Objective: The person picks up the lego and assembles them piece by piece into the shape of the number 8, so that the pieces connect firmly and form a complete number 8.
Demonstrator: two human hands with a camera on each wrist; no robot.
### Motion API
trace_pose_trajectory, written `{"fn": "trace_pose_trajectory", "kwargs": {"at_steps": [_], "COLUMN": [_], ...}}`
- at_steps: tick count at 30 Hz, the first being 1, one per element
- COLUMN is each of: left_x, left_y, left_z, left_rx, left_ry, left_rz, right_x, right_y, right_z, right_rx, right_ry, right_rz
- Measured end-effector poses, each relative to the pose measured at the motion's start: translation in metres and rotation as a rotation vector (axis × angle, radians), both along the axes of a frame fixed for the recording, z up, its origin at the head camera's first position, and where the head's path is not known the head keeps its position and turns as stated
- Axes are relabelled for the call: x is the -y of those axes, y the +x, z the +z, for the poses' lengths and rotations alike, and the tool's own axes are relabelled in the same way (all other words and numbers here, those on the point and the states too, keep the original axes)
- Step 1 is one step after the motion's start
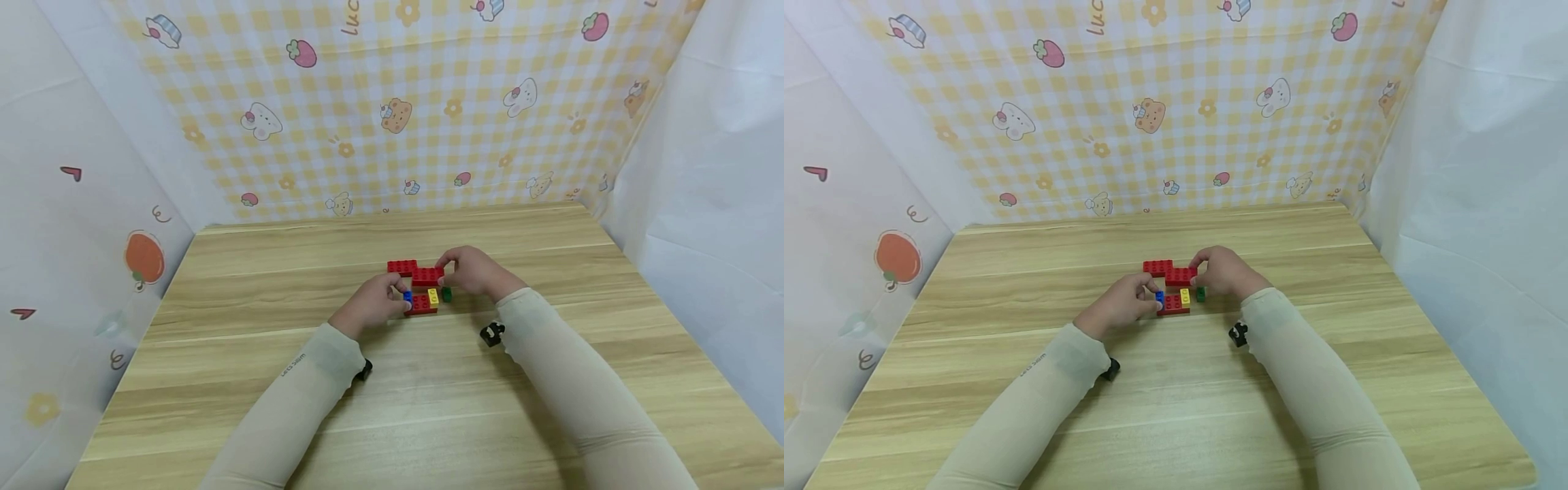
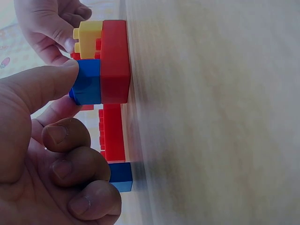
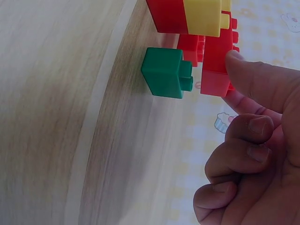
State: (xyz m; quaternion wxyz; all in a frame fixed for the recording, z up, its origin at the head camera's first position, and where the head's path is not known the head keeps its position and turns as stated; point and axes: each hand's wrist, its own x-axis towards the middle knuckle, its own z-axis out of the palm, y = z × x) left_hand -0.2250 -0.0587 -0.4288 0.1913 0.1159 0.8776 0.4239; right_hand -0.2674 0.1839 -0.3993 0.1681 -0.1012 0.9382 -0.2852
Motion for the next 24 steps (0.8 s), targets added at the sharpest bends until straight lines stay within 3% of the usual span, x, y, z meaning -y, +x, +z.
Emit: {"fn": "trace_pose_trajectory", "kwargs": {"at_steps": [24], "left_x": [0.0011], "left_y": [-0.0016], "left_z": [-0.0027], "left_rx": [0.002], "left_ry": [0.009], "left_rz": [-0.006], "right_x": [-0.0035], "right_y": [0.0093], "right_z": [0.0059], "right_rx": [-0.028], "right_ry": [-0.052], "right_rz": [0.001]}}
